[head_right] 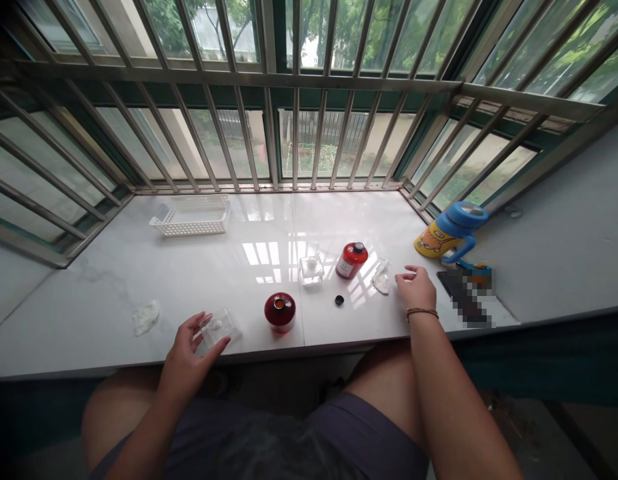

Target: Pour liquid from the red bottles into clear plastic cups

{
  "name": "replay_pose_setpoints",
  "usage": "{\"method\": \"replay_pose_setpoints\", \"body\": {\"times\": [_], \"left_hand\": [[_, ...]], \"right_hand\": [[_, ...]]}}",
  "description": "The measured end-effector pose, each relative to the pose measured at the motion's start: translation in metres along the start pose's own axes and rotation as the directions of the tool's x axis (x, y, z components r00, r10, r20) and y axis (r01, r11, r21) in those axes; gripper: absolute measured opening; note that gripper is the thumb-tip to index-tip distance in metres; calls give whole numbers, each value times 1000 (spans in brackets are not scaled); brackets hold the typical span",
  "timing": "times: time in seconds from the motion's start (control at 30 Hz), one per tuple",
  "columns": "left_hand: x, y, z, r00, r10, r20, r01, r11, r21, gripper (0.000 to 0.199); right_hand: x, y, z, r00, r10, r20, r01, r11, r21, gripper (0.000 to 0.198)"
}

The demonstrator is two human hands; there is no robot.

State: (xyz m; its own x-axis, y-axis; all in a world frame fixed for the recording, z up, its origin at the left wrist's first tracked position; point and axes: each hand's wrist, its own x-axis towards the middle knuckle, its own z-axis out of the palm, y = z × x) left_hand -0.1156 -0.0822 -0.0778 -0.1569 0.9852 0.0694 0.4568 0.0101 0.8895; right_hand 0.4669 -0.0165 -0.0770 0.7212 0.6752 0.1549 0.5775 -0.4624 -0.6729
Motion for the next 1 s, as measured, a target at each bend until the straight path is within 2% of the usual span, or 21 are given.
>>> {"method": "replay_pose_setpoints", "body": {"times": [0.23,0.37,0.47,0.53,0.6,0.67,0.77,0.83,0.9,1.0], "left_hand": [[3,3,2,1000,14,-18,-14,1000,17,76],[0,9,-2,999,37,-20,-34,994,103,84],[-4,15,-7,992,125,-33,-115,970,216,91],[-5,17,-9,980,195,-42,-177,949,261,92],[-5,17,-9,973,225,-43,-204,938,280,92],[-4,17,-8,977,210,-35,-192,940,281,90],[-3,17,-4,989,145,1,-140,957,254,81],[-2,18,-2,994,111,16,-111,967,231,77],[-2,19,0,997,73,21,-76,976,206,76],[-2,19,3,999,25,42,-32,985,171,75]], "right_hand": [[-42,-6,-4,993,-54,110,52,998,18,45],[-62,-17,-3,989,-98,106,98,995,6,40],[-83,-32,-3,986,-149,82,148,989,15,41],[-102,-44,-2,972,-224,75,220,974,57,43],[-123,-58,-1,938,-339,75,329,936,124,42],[-146,-71,2,880,-468,78,449,874,184,38],[-179,-88,11,796,-588,143,529,792,305,34],[-199,-97,20,743,-626,235,502,755,422,45],[-217,-105,32,692,-646,323,443,733,516,67],[-237,-116,55,668,-628,399,320,727,608,96]]}}
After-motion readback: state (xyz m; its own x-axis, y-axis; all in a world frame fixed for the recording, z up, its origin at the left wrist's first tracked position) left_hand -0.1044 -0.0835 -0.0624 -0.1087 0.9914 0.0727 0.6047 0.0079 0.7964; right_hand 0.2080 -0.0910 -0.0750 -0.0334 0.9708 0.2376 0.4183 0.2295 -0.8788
